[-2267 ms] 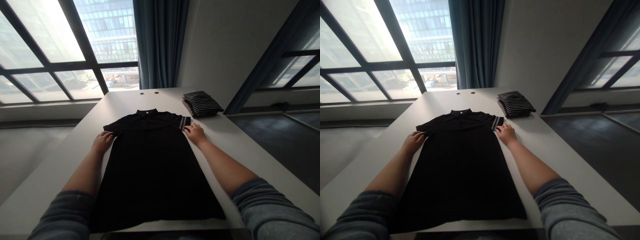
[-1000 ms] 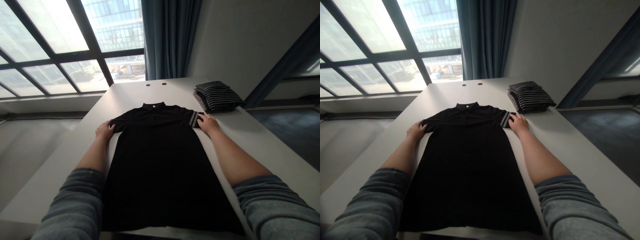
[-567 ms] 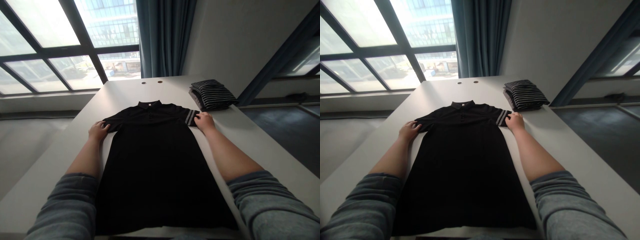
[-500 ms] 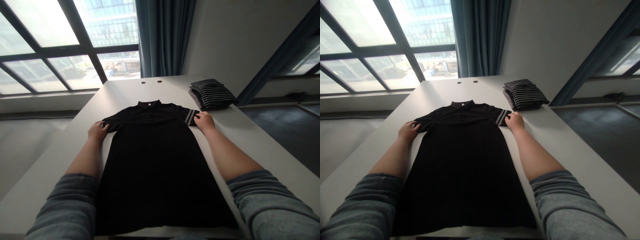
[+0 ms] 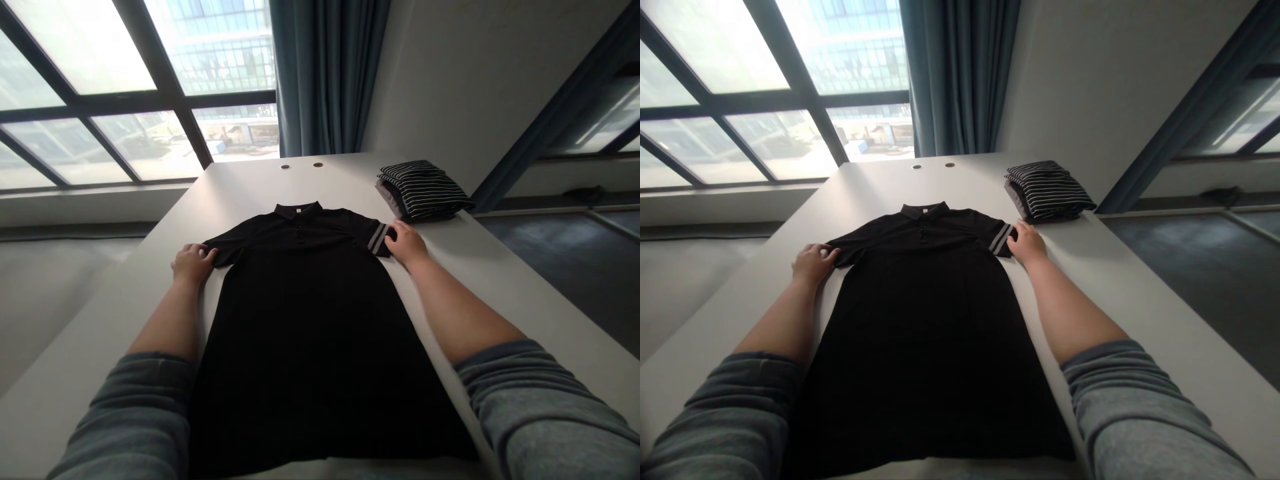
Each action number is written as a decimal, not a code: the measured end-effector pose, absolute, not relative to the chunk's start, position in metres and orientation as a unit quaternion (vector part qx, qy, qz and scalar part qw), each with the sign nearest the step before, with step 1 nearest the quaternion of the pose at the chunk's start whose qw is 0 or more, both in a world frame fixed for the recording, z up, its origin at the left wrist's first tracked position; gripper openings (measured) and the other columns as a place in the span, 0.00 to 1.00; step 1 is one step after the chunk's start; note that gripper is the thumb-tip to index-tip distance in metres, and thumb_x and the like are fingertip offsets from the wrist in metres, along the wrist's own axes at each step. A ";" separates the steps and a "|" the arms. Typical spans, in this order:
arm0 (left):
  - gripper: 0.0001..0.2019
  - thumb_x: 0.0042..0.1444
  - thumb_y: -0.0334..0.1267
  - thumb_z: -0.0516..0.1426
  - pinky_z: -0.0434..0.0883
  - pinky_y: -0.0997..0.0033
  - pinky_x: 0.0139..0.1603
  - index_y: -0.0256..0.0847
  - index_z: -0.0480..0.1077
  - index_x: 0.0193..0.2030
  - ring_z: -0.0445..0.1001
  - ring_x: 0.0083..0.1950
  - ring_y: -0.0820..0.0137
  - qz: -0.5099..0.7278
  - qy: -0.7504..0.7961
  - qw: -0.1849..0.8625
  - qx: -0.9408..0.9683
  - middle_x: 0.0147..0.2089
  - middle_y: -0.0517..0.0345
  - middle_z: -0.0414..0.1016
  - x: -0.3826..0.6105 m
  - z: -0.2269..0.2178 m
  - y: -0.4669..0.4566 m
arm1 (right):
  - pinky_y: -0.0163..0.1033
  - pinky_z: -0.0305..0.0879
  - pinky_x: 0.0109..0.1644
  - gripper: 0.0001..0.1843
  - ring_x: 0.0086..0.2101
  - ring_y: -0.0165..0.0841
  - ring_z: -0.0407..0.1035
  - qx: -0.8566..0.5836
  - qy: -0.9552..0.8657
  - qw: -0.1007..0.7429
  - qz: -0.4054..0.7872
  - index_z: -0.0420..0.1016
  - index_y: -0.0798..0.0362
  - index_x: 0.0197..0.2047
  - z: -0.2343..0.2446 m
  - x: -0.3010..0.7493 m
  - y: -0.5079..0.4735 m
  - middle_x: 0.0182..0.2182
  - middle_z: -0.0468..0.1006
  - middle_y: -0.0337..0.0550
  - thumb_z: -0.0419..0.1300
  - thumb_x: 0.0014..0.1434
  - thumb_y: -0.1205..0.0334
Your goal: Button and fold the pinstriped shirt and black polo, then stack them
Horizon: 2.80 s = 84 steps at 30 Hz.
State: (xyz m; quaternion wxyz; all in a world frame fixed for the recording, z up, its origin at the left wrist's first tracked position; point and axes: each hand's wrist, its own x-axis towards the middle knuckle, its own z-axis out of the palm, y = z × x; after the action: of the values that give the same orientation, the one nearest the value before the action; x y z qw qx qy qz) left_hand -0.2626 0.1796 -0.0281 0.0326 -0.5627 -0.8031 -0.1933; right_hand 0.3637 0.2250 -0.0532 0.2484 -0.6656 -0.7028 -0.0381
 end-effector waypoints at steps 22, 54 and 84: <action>0.27 0.74 0.52 0.40 0.65 0.49 0.68 0.49 0.74 0.64 0.71 0.68 0.54 -0.059 -0.695 0.052 -0.715 0.70 0.54 0.73 -0.184 0.020 0.239 | 0.50 0.53 0.74 0.27 0.67 0.47 0.61 -0.594 -0.791 0.143 -0.029 0.75 0.56 0.66 0.012 0.275 0.273 0.66 0.73 0.50 0.50 0.70 0.57; 0.41 0.65 0.70 0.40 0.38 0.17 0.71 0.56 0.50 0.80 0.37 0.82 0.39 -0.046 -0.736 -0.068 -0.672 0.83 0.51 0.40 -0.087 -0.040 0.345 | 0.62 0.30 0.78 0.43 0.77 0.45 0.34 -0.646 -0.756 0.006 0.104 0.41 0.57 0.81 -0.035 0.214 0.356 0.79 0.38 0.51 0.38 0.73 0.38; 0.36 0.73 0.53 0.33 0.50 0.35 0.76 0.37 0.46 0.81 0.41 0.82 0.47 -0.007 -0.752 -0.092 -0.652 0.83 0.40 0.39 -0.184 -0.023 0.289 | 0.61 0.34 0.78 0.43 0.77 0.45 0.37 -0.672 -0.734 0.032 0.092 0.41 0.57 0.81 -0.032 0.265 0.319 0.79 0.39 0.51 0.36 0.73 0.40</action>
State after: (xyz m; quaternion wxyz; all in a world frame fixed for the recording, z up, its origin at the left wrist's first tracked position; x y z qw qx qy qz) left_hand -0.1836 0.2885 -0.0232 -0.0917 -0.6524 -0.7522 -0.0067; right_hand 0.2646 0.3193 -0.0317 0.0325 -0.6717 -0.7344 0.0919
